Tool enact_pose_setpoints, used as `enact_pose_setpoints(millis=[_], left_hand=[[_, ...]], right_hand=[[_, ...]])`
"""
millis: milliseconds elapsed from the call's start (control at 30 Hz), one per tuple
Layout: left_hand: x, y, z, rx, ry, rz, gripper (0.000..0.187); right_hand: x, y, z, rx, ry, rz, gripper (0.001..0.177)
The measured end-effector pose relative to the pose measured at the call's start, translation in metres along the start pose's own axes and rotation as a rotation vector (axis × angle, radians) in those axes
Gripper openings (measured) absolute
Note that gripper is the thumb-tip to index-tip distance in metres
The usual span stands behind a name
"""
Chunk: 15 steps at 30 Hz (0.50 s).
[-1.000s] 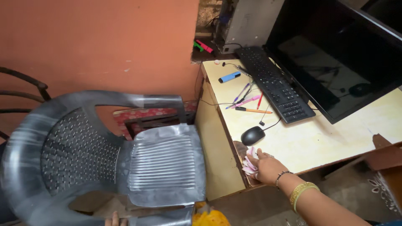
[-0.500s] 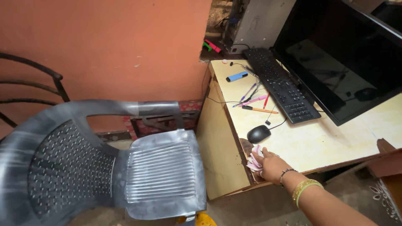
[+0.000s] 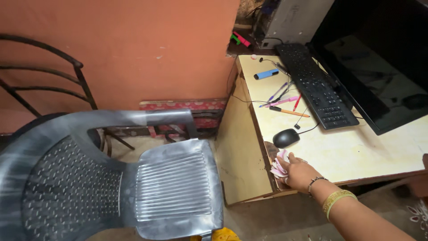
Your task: The person wipes a desk with a cloth, then picks up and inspects several pens and markers one by one. They place the items into a pencil case and arrange them on the desk, occasionally opening a drawer and handling a pair of earphones.
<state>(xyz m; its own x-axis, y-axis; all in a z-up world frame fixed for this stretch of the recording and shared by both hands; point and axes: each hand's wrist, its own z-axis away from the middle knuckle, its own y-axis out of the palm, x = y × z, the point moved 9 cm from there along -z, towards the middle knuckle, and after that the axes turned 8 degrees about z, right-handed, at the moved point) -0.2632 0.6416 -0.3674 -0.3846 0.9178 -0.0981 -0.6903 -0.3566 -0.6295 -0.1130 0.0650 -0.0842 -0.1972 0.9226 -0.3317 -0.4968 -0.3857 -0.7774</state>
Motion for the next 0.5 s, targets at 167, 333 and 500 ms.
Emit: enact_pose_setpoints(millis=[167,333,500], left_hand=[[0.005,0.000,0.003,-0.003,-0.031,0.031,0.062],[0.003,-0.004,0.024,0.000,-0.041,0.042,0.065],[-0.005,-0.003,0.030,0.017,-0.057,0.047,0.068]], right_hand=[[-0.002,-0.001,-0.003,0.011,-0.013,0.020,0.087],[-0.002,0.003,-0.004,0.018,-0.031,0.045,0.084],[-0.001,0.000,-0.003,-0.021,-0.056,0.060,0.084]])
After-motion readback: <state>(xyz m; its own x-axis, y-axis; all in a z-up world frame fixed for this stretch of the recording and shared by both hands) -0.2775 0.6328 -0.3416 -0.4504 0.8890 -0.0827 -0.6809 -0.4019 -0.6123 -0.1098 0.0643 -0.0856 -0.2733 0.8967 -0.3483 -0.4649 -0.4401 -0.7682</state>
